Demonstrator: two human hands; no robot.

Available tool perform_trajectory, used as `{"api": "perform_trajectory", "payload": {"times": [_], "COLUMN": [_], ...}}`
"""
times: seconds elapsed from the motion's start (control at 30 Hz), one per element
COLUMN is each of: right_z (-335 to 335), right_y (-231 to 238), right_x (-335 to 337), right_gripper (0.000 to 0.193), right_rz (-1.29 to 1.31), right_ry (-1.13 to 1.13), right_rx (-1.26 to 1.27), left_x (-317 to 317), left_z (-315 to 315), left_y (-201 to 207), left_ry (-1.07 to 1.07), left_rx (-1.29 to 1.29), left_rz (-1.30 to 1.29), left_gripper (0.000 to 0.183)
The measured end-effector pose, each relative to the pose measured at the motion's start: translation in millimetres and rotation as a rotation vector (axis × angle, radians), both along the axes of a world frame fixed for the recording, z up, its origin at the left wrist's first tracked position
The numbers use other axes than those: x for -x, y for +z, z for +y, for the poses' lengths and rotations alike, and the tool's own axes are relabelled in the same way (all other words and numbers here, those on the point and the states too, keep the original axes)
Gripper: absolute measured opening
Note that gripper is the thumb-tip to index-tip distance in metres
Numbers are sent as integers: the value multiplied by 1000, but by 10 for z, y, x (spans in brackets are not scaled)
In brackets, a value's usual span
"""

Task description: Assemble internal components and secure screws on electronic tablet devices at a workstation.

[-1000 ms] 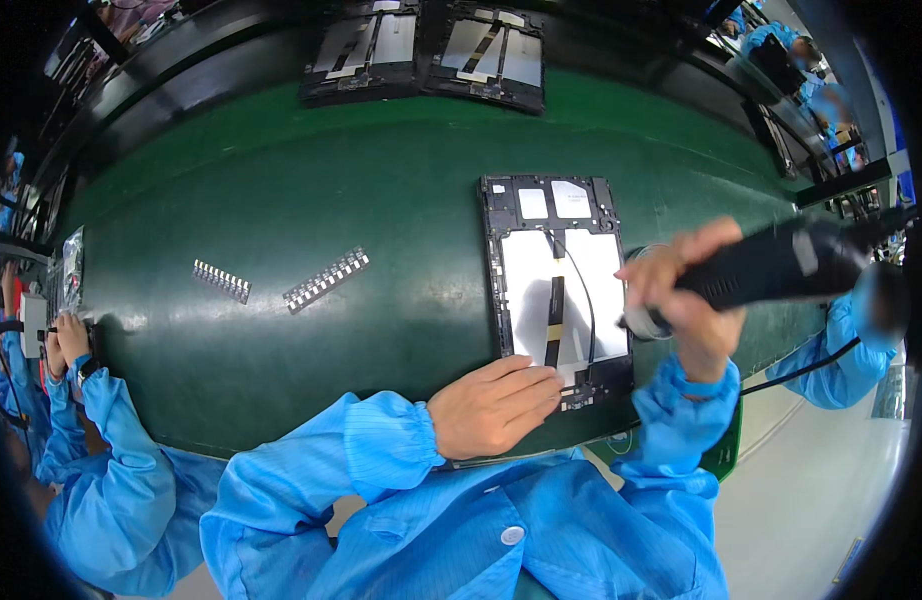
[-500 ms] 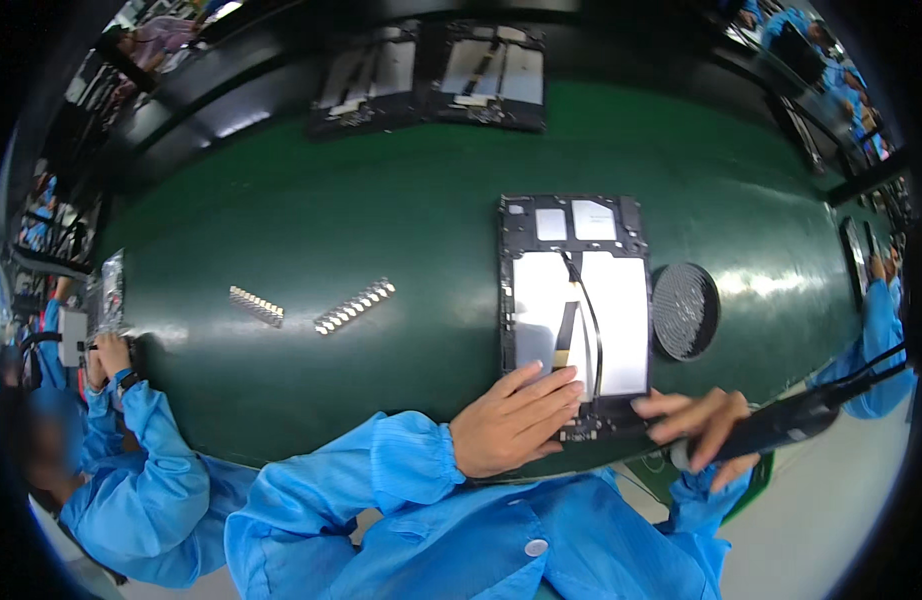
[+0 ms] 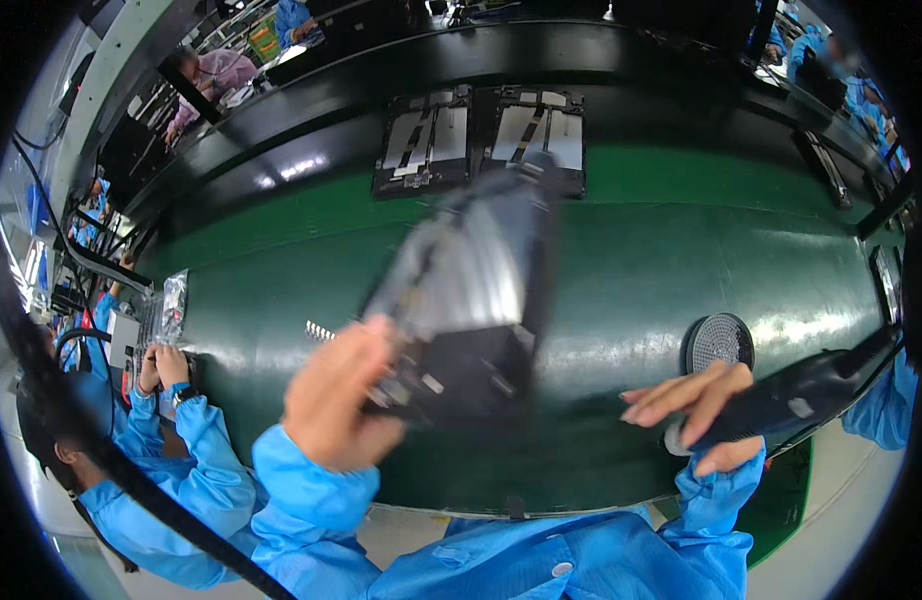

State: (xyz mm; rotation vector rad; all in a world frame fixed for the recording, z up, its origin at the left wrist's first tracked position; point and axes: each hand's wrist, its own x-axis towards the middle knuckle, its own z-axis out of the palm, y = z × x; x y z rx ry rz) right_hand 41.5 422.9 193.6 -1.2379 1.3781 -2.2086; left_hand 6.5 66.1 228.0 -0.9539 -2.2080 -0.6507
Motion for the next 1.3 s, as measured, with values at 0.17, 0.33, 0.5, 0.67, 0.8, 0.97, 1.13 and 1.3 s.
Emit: {"api": "perform_trajectory", "payload": {"times": [0.17,0.33,0.5,0.67,0.8,0.97,1.13,1.3], "right_z": [-157,-111,-37,3,-7,79,139,204], "right_y": [-227,-245,-196,-142,-127,-250,-301,-305], "right_x": [-92,-78,-51,-34,102,124,126,152], "right_gripper": [58,74,72,60,52,45,42,42], "right_rz": [-191,-315,-323,-457,-481,-461,-387,-401], "right_ry": [-221,-397,-524,-732,-770,-803,-852,-810], "right_rx": [58,112,93,-53,-168,-75,-42,-56], "left_x": [818,1611,2157,2419,2466,2879,3015,3111], "left_z": [-625,-1185,-1491,-561,-191,22,103,54], "left_y": [-69,-344,-506,-557,-633,-864,-962,-642], "left_ry": [201,265,615,487,270,325,207,369], "left_rx": [44,282,536,662,709,823,578,289], "left_rz": [137,157,-101,-317,-293,-386,-129,24], "left_gripper": [49,53,60,65,71,84,62,48]}}
